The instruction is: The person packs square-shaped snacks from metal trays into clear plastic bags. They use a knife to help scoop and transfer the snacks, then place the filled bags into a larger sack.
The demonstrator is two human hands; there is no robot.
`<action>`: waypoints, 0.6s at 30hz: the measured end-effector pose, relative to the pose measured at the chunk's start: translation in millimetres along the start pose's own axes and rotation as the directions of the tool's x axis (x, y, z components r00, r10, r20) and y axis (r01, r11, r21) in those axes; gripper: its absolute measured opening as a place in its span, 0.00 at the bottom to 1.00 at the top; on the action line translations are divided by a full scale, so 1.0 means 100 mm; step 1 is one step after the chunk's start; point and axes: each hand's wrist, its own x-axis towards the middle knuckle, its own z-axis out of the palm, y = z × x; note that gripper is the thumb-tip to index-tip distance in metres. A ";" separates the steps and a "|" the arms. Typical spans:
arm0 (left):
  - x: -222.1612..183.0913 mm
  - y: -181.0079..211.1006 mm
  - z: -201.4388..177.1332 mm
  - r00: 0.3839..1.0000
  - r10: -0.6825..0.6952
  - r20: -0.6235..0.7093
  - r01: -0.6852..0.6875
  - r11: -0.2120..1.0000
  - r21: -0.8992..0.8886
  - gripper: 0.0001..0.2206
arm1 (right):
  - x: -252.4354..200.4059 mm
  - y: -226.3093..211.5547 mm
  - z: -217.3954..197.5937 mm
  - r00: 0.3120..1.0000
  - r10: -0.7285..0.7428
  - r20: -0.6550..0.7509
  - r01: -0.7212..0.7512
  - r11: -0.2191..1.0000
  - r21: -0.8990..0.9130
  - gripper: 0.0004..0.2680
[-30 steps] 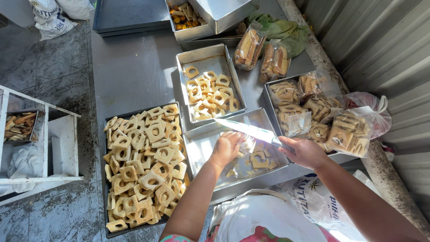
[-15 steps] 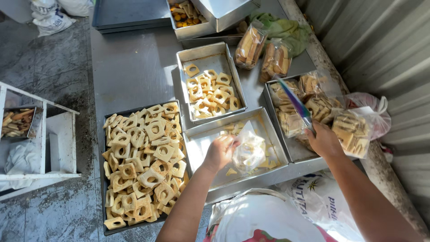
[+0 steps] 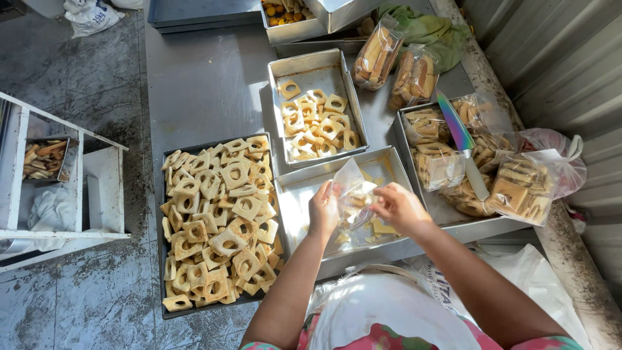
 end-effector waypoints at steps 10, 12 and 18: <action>-0.02 0.11 -0.04 0.993 0.023 -0.114 -0.002 0.982 0.188 0.09 | 0.11 -0.39 0.51 0.997 -0.076 0.010 0.059 0.851 0.522 0.12; -0.06 0.04 -0.02 0.997 0.017 -0.080 -0.001 0.981 0.192 0.08 | 0.12 -0.25 0.65 0.998 0.064 0.020 -0.064 0.831 0.552 0.11; -0.06 -0.35 0.11 0.999 0.020 0.035 -0.028 0.974 0.225 0.15 | 0.14 -0.02 0.82 1.000 -0.013 0.007 0.004 0.704 0.710 0.09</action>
